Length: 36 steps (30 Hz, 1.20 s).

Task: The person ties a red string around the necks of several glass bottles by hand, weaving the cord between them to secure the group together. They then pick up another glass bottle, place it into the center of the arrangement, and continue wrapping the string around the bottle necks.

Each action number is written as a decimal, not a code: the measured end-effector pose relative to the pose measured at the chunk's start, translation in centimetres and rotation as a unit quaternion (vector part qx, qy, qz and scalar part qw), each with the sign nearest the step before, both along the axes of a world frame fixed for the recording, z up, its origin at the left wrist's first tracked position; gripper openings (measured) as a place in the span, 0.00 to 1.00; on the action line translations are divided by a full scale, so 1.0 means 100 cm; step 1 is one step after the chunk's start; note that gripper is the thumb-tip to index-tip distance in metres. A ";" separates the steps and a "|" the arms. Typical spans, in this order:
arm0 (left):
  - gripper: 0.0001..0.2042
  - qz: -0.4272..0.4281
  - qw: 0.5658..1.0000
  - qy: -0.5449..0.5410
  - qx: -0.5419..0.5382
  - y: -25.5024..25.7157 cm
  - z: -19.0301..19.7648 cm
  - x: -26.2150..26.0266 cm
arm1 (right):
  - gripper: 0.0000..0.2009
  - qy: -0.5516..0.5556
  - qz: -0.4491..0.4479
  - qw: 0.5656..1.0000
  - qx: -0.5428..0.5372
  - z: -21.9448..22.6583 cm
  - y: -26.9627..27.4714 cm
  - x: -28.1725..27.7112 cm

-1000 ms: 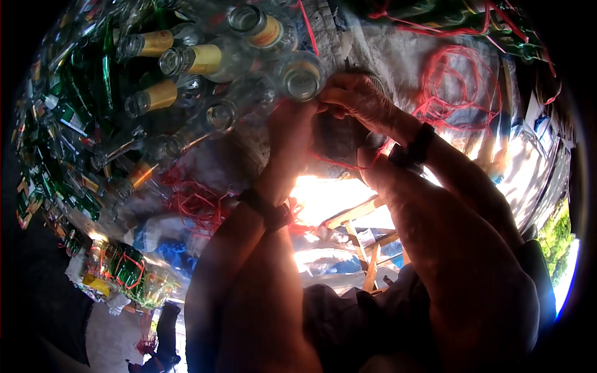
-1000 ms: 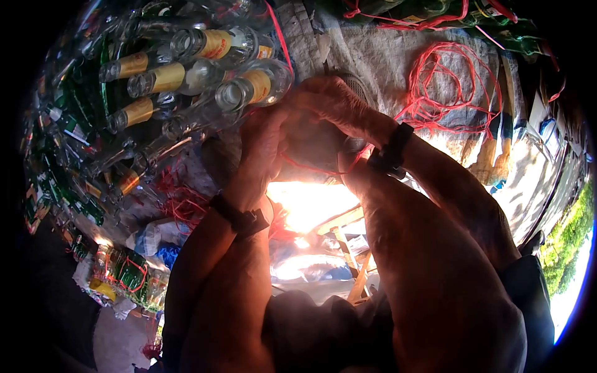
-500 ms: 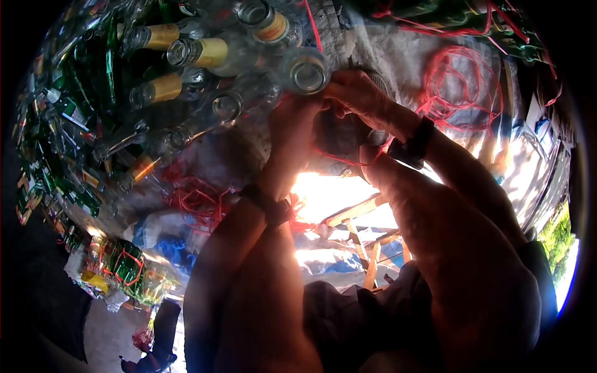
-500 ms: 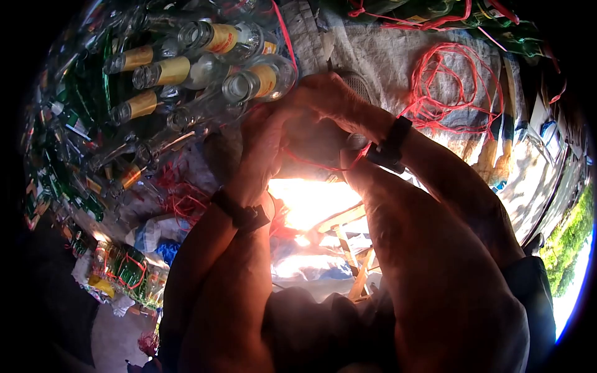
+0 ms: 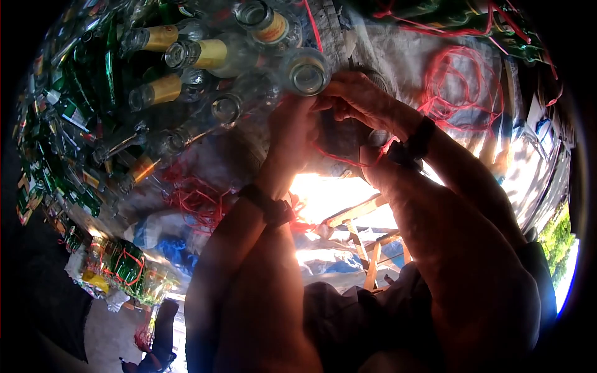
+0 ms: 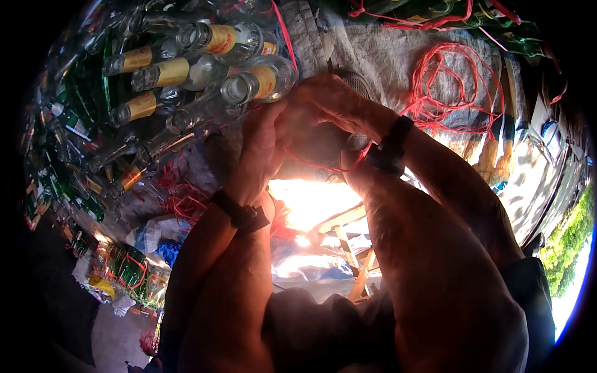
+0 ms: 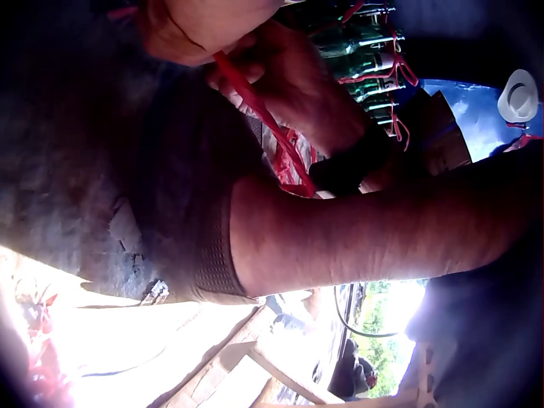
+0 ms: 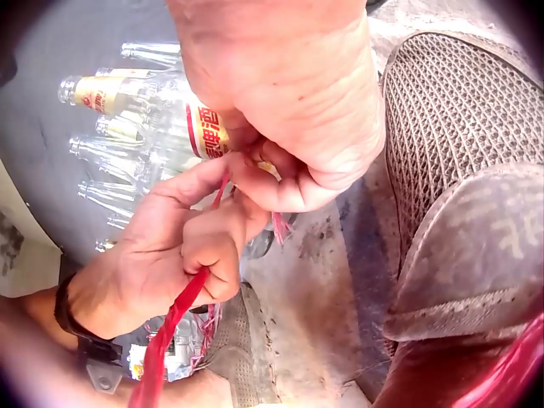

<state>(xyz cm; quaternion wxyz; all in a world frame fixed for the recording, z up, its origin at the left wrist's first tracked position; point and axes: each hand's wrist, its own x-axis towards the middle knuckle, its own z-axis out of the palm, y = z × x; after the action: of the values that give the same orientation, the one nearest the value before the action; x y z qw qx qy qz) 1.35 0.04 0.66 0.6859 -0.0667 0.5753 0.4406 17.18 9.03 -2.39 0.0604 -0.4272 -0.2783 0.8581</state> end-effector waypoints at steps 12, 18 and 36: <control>0.09 -0.014 0.999 -0.023 0.021 0.000 -0.008 -0.002 | 0.09 -0.010 0.017 0.999 -0.029 0.023 0.004 0.002; 0.08 -0.090 0.996 0.023 0.005 0.002 -0.003 -0.002 | 0.10 -0.021 0.031 0.998 0.056 0.010 -0.002 0.007; 0.04 -0.035 0.998 0.044 0.001 0.000 0.006 -0.002 | 0.10 -0.037 0.061 0.990 0.125 0.008 0.000 0.009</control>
<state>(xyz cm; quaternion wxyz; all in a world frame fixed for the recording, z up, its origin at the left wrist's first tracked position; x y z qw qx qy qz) 1.18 0.02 1.22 0.6748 -0.0259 0.6066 0.4194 18.11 8.99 -1.54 0.0501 -0.4295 -0.4107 0.8027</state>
